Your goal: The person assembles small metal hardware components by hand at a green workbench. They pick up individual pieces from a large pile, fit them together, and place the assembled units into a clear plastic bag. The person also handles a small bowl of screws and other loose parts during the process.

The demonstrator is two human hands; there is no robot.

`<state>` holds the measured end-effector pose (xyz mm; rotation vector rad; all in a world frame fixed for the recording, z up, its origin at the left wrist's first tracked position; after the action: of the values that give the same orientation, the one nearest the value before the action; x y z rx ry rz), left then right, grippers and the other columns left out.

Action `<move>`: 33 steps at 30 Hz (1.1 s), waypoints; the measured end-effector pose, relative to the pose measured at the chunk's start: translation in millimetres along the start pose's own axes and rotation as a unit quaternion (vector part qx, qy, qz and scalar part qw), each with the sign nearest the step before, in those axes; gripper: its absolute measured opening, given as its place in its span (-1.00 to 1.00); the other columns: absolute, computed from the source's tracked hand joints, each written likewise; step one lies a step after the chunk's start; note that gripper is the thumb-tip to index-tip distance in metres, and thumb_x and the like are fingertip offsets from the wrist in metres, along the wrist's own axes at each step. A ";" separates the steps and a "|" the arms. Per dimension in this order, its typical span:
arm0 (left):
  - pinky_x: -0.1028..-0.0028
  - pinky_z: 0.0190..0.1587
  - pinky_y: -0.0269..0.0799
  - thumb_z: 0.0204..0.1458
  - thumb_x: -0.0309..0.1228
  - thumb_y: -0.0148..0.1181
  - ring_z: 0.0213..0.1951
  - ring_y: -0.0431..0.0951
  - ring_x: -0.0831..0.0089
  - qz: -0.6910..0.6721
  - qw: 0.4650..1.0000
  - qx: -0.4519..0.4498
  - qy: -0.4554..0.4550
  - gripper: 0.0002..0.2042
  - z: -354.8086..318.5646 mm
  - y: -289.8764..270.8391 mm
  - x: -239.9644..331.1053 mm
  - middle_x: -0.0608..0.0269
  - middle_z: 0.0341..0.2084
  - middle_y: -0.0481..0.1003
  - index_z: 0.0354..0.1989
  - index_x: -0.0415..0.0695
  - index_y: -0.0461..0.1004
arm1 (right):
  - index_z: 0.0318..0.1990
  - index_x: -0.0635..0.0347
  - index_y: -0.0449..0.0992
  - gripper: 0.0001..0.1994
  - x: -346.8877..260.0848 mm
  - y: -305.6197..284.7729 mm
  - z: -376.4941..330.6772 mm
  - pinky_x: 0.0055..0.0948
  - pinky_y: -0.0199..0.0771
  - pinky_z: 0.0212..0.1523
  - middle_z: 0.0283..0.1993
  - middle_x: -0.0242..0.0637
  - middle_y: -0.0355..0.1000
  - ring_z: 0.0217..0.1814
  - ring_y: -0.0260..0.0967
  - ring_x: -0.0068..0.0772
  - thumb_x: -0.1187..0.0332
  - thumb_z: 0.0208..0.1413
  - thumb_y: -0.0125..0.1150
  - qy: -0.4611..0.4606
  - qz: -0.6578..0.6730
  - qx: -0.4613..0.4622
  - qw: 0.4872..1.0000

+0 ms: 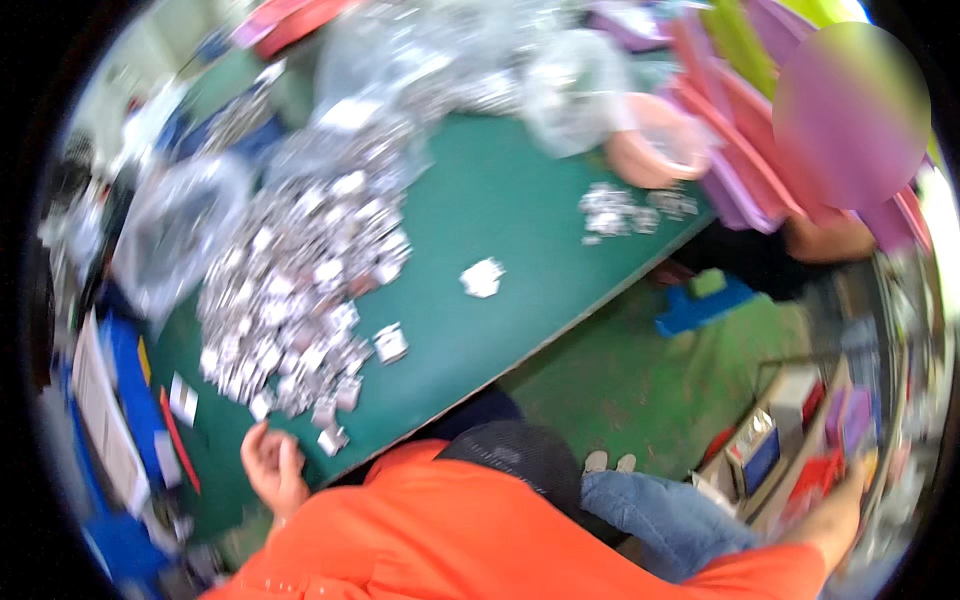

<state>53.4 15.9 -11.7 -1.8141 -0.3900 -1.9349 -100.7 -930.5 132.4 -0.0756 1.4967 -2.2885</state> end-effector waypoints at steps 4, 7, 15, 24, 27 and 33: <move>0.66 -0.34 0.32 0.09 -0.64 0.12 -0.40 0.40 0.66 0.026 0.999 -0.043 -0.014 -0.76 2.3 11.5 6.7 0.28 -0.35 0.46 -0.06 -0.23 0.36 | -0.16 0.34 0.49 -0.75 -17.9 88.7 -41.7 -0.27 0.45 -0.23 -0.22 -0.05 0.45 -0.13 0.44 -0.21 0.36 0.04 0.16 -0.007 -0.038 -0.258 0.966; 0.64 -0.43 0.26 -0.01 -0.66 0.18 -0.44 0.38 0.65 0.145 0.980 -0.116 0.066 -0.79 7.4 27.5 32.1 0.26 -0.33 0.47 -0.18 -0.22 0.43 | -0.22 0.35 0.51 -0.78 -46.4 139.0 -99.5 -0.28 0.47 -0.31 -0.30 -0.07 0.47 -0.21 0.47 -0.23 0.37 0.04 0.16 -0.030 -0.104 -0.447 0.888; 0.48 -0.36 0.37 -0.28 -0.53 0.41 -0.42 0.41 0.37 0.260 0.938 -0.170 0.154 -0.64 5.0 42.7 47.8 0.19 -0.26 0.50 -0.21 -0.19 0.50 | -0.39 0.39 0.52 -0.82 -269.0 135.2 -292.3 -0.35 0.54 -0.46 -0.48 -0.20 0.52 -0.41 0.52 -0.35 0.39 0.06 0.15 -0.217 -0.131 -0.653 0.714; 0.50 -0.38 0.39 -0.27 -0.59 0.39 -0.36 0.45 0.39 0.280 0.926 -0.159 0.195 -0.71 6.2 49.5 46.3 0.21 -0.29 0.50 -0.29 -0.17 0.53 | -0.35 0.30 0.49 -0.91 -468.1 -48.3 -479.8 -0.47 0.39 -0.36 -0.38 -0.27 0.40 -0.34 0.40 -0.40 0.53 -0.03 0.25 -0.591 0.340 -0.593 0.428; 0.49 -0.37 0.40 -0.27 -0.56 0.40 -0.35 0.45 0.37 0.280 0.930 -0.161 0.177 -0.70 4.8 46.6 45.5 0.22 -0.29 0.50 -0.28 -0.17 0.52 | -0.13 0.28 0.48 -0.72 -505.1 -77.1 -530.9 -0.37 0.41 -0.14 -0.14 -0.14 0.38 -0.15 0.37 -0.13 0.49 -0.05 0.30 -0.672 0.403 -0.430 0.450; 0.52 -0.39 0.38 -0.25 -0.51 0.40 -0.37 0.46 0.39 0.263 0.932 -0.155 0.195 -0.67 2.6 44.5 47.9 0.19 -0.25 0.50 -0.22 -0.16 0.51 | -0.17 0.26 0.49 -0.72 -528.4 -60.6 -570.6 -0.27 0.37 -0.01 -0.03 -0.12 0.38 -0.01 0.32 -0.07 0.49 -0.09 0.32 -0.701 0.433 -0.382 0.419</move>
<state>76.9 -27.3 31.4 -1.4432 0.5100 -1.9563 217.1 -224.8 35.1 -0.9221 0.8734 -0.0695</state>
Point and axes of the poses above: each hand's wrist, its own z-axis towards the middle knuckle, its own y-axis out of the palm, x = y × z, the point moved 7 cm from there along z, towards the middle knuckle
